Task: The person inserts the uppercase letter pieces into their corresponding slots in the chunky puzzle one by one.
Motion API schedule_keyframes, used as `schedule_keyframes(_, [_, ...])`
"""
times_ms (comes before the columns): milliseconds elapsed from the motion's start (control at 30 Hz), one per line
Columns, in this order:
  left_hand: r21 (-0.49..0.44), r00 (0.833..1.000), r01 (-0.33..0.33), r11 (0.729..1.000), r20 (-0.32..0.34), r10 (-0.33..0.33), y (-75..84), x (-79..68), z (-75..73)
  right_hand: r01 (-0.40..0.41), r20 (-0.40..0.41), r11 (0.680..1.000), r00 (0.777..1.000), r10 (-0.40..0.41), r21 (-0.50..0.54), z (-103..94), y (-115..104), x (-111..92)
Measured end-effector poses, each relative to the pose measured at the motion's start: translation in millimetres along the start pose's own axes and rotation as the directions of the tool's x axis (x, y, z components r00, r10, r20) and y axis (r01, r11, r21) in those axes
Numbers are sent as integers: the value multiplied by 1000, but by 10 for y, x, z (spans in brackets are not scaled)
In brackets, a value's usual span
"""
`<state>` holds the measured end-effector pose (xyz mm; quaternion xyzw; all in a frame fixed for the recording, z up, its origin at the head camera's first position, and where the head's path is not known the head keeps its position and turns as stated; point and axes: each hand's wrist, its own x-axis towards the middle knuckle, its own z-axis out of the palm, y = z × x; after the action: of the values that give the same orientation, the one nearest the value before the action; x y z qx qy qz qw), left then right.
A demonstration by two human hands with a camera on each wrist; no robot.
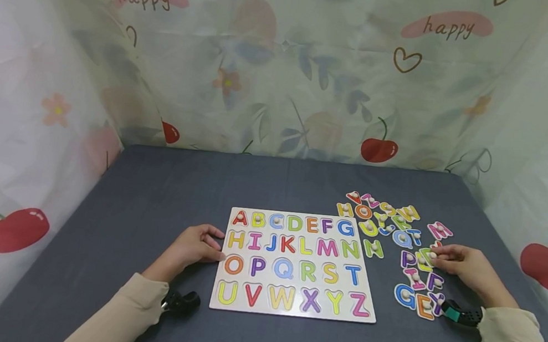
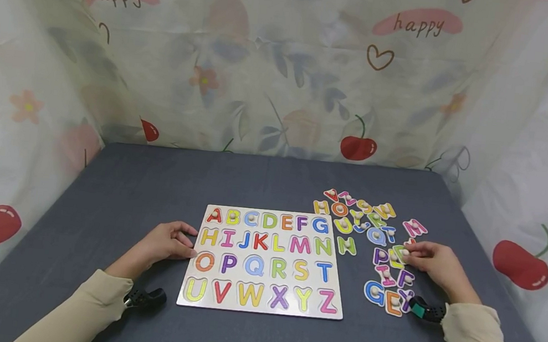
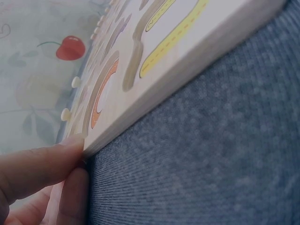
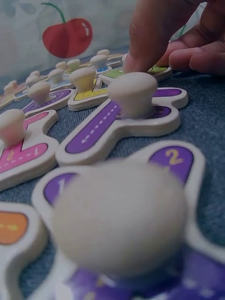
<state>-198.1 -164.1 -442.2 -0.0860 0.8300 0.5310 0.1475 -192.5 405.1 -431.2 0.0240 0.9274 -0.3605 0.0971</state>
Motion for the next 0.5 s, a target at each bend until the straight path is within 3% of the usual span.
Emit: schedule_keyframes(500, [5, 1000, -15, 1000, -15, 15, -11, 4, 9, -48, -49, 998, 998, 47, -32, -6, -55, -15])
